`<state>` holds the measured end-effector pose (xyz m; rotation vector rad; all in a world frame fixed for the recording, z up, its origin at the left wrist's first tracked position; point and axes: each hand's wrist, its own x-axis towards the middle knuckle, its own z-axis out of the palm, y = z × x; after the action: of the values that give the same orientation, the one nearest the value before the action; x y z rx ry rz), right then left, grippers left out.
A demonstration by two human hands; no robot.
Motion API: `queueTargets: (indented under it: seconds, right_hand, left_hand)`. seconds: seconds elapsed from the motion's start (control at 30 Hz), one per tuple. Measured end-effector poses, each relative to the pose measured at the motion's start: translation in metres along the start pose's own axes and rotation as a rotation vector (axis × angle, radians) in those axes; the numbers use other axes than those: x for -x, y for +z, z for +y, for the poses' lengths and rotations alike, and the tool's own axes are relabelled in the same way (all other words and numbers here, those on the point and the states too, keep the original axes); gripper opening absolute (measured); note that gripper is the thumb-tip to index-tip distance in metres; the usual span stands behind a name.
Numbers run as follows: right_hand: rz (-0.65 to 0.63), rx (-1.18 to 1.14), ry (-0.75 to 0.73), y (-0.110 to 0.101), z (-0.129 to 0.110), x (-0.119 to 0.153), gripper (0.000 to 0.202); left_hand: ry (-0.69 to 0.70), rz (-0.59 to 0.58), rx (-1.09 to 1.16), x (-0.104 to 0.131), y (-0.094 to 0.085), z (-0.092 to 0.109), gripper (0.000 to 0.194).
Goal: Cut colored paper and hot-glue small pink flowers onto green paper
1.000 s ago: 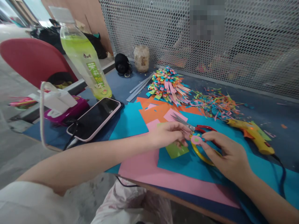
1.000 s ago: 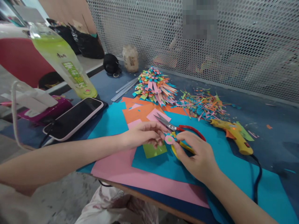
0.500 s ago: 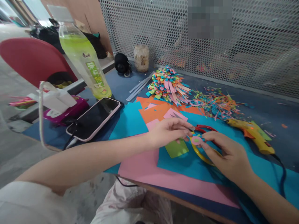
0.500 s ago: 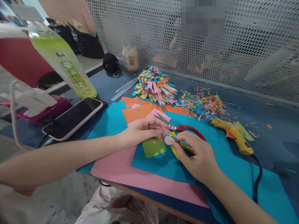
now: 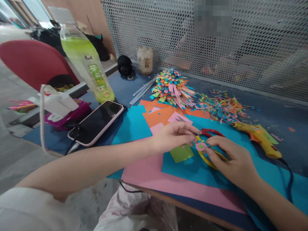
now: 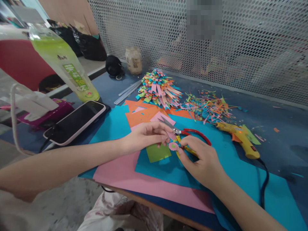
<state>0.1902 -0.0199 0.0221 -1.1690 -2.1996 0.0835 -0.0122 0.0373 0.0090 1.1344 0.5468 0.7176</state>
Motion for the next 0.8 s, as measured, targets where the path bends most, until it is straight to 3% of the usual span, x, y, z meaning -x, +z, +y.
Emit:
queueTargets:
  seconds: [0.23, 0.47, 0.67, 0.8]
  right_hand:
    - [-0.006, -0.038, 0.023, 0.0003, -0.0006, -0.0004, 0.006]
    - [0.000, -0.026, 0.027, 0.0006, 0.0012, 0.0013, 0.004]
    - [0.003, 0.012, 0.014, 0.0000, 0.0018, -0.0005, 0.007]
    - [0.042, 0.108, -0.059, 0.0023, 0.0078, 0.0000, 0.006]
  left_hand:
    - [-0.004, -0.003, -0.013, 0.0003, 0.0005, 0.0007, 0.019]
    - [0.013, 0.124, 0.078, -0.0034, -0.0011, -0.0019, 0.018]
    - [0.016, 0.057, 0.316, -0.0038, -0.0024, 0.0008, 0.013]
    - [0.096, 0.047, 0.175, -0.0018, -0.0002, 0.0024, 0.021]
